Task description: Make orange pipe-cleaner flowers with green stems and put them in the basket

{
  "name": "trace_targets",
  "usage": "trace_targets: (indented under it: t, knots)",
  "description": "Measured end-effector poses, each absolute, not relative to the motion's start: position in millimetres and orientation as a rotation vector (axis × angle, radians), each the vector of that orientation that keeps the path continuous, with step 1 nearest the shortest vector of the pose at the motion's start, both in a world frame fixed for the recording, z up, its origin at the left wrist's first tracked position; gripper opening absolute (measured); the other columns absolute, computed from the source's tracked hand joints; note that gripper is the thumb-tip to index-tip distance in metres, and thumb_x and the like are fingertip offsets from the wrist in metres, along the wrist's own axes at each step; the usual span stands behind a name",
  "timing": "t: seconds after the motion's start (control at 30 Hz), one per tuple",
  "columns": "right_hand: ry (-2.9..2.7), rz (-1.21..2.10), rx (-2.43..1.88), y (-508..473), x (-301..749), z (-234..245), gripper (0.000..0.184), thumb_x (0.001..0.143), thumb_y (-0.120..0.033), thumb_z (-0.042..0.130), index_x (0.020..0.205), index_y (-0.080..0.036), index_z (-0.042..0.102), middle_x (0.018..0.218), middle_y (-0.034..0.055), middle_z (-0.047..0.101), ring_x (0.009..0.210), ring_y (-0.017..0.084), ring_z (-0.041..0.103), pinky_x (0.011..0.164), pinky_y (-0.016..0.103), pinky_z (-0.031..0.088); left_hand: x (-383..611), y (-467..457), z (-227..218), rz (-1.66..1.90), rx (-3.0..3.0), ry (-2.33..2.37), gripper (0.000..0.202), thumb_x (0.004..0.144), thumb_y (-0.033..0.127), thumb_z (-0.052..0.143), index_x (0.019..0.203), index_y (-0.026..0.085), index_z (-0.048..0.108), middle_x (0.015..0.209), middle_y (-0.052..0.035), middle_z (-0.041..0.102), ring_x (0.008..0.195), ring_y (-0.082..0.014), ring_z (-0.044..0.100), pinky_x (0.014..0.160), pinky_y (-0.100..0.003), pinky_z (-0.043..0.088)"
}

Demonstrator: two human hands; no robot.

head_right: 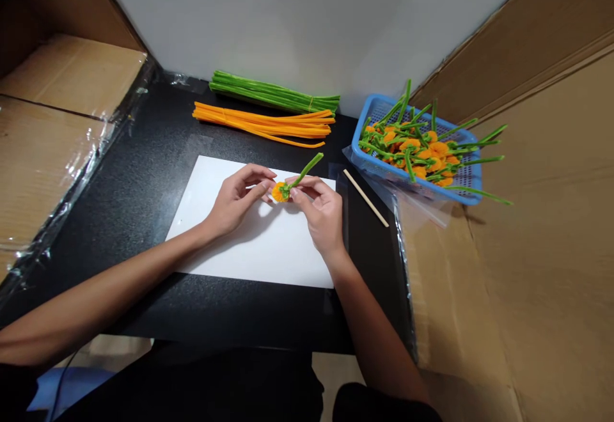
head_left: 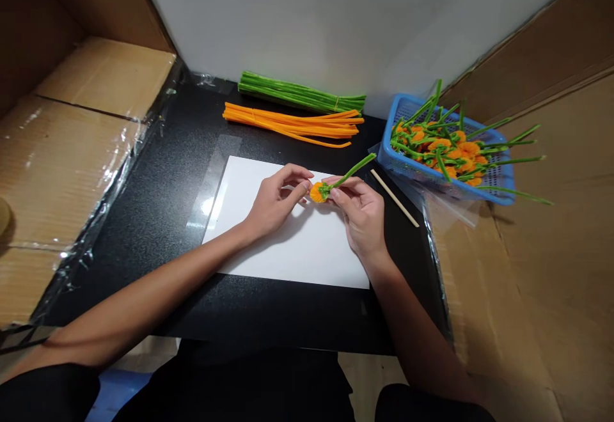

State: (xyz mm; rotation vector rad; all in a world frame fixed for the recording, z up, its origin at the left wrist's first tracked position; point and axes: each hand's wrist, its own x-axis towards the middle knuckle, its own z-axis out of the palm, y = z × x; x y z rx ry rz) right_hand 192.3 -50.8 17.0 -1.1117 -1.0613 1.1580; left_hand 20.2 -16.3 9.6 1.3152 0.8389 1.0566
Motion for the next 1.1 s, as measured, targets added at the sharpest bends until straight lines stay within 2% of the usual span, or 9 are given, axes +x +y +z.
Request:
trace_targets:
  t: [0.23, 0.37, 0.43, 0.5, 0.57, 0.7, 0.8, 0.97, 1.1]
  knots:
    - [-0.796, 1.279, -1.180, -45.5, 199.3, 28.1, 0.019, 0.081, -0.036, 0.071, 0.085, -0.022, 0.059, 0.092, 0.0049, 0.075, 0.082, 0.020, 0.072, 0.070, 0.032, 0.059, 19.8, -14.7, 4.2, 0.981, 1.387, 0.977, 0.025, 0.093, 0.038, 0.059, 0.107, 0.018, 0.061, 0.102, -0.0078, 0.068, 0.088, -0.0174, 0.068, 0.075, -0.030, 0.058]
    - [-1.029, 1.064, -1.302, -44.1, 206.0, 33.3, 0.019, 0.079, -0.036, 0.074, 0.085, -0.021, 0.066, 0.083, 0.0036, 0.072, 0.077, 0.019, 0.070, 0.070, 0.031, 0.056, 19.4, -16.6, 4.8, 1.022, 1.493, 0.998, 0.032, 0.093, 0.038, 0.057, 0.119, 0.019, 0.057, 0.108, -0.0099, 0.067, 0.090, -0.0186, 0.069, 0.072, -0.031, 0.059]
    - [-1.306, 0.880, -1.349, -45.7, 206.6, 37.5, 0.013, 0.079, -0.033, 0.075, 0.083, -0.020, 0.071, 0.088, 0.0053, 0.071, 0.086, 0.020, 0.068, 0.078, 0.032, 0.054, 19.0, -18.7, 6.5, 1.245, 1.644, 1.036, 0.052, 0.089, 0.032, 0.064, 0.136, 0.023, 0.046, 0.127, -0.0129, 0.061, 0.106, -0.0214, 0.065, 0.080, -0.034, 0.059]
    - [-1.537, 0.748, -1.348, -48.5, 204.6, 41.7, 0.008, 0.081, -0.029, 0.075, 0.085, -0.022, 0.075, 0.093, 0.0063, 0.072, 0.092, 0.021, 0.067, 0.085, 0.034, 0.052, 18.3, -21.0, 7.9, 1.379, 1.934, 1.023, 0.058, 0.087, 0.025, 0.066, 0.141, 0.025, 0.045, 0.139, -0.0135, 0.054, 0.124, -0.0254, 0.056, 0.096, -0.042, 0.053]
    - [-1.614, 0.709, -1.331, -51.3, 201.2, 44.5, 0.008, 0.082, -0.028, 0.074, 0.089, -0.023, 0.075, 0.094, 0.0062, 0.072, 0.092, 0.021, 0.067, 0.087, 0.035, 0.052, 17.3, -22.6, 8.5, 1.379, 2.197, 0.943, 0.044, 0.090, 0.019, 0.062, 0.133, 0.025, 0.054, 0.128, -0.0106, 0.064, 0.120, -0.0248, 0.058, 0.100, -0.044, 0.050]
    - [-1.518, 0.952, -1.242, -52.8, 197.7, 45.7, 0.022, 0.079, -0.030, 0.077, 0.100, -0.023, 0.074, 0.103, 0.0074, 0.072, 0.099, 0.023, 0.067, 0.088, 0.036, 0.055, 15.5, -23.2, 8.0, 1.388, 2.252, 1.023, 0.017, 0.094, 0.018, 0.056, 0.107, 0.022, 0.068, 0.085, -0.0036, 0.074, 0.081, -0.0194, 0.066, 0.078, -0.037, 0.052]
    - [-1.412, 1.171, -1.169, -50.5, 199.8, 45.3, 0.033, 0.075, -0.032, 0.081, 0.105, -0.022, 0.074, 0.104, 0.0079, 0.072, 0.098, 0.023, 0.068, 0.086, 0.035, 0.057, 15.1, -23.0, 8.1, 1.386, 2.150, 1.120, 0.013, 0.094, 0.021, 0.059, 0.102, 0.022, 0.069, 0.088, -0.0033, 0.075, 0.079, -0.0190, 0.067, 0.075, -0.035, 0.051]
    - [-1.365, 1.100, -1.178, -47.9, 202.5, 43.8, 0.030, 0.068, -0.032, 0.085, 0.096, -0.022, 0.078, 0.097, 0.0073, 0.070, 0.092, 0.022, 0.068, 0.079, 0.032, 0.060, 14.8, -23.2, 8.1, 1.343, 2.164, 0.949, 0.015, 0.093, 0.024, 0.061, 0.107, 0.022, 0.067, 0.097, -0.0040, 0.075, 0.086, -0.0193, 0.068, 0.078, -0.034, 0.052]
    - [-1.468, 1.073, -1.181, -48.3, 203.0, 43.1, 0.027, 0.069, -0.032, 0.084, 0.095, -0.023, 0.079, 0.099, 0.0074, 0.072, 0.093, 0.022, 0.069, 0.078, 0.031, 0.059, 13.9, -20.8, 7.4, 1.341, 2.046, 0.912, 0.008, 0.092, 0.025, 0.062, 0.097, 0.021, 0.068, 0.092, -0.0038, 0.074, 0.085, -0.0186, 0.067, 0.078, -0.033, 0.053]
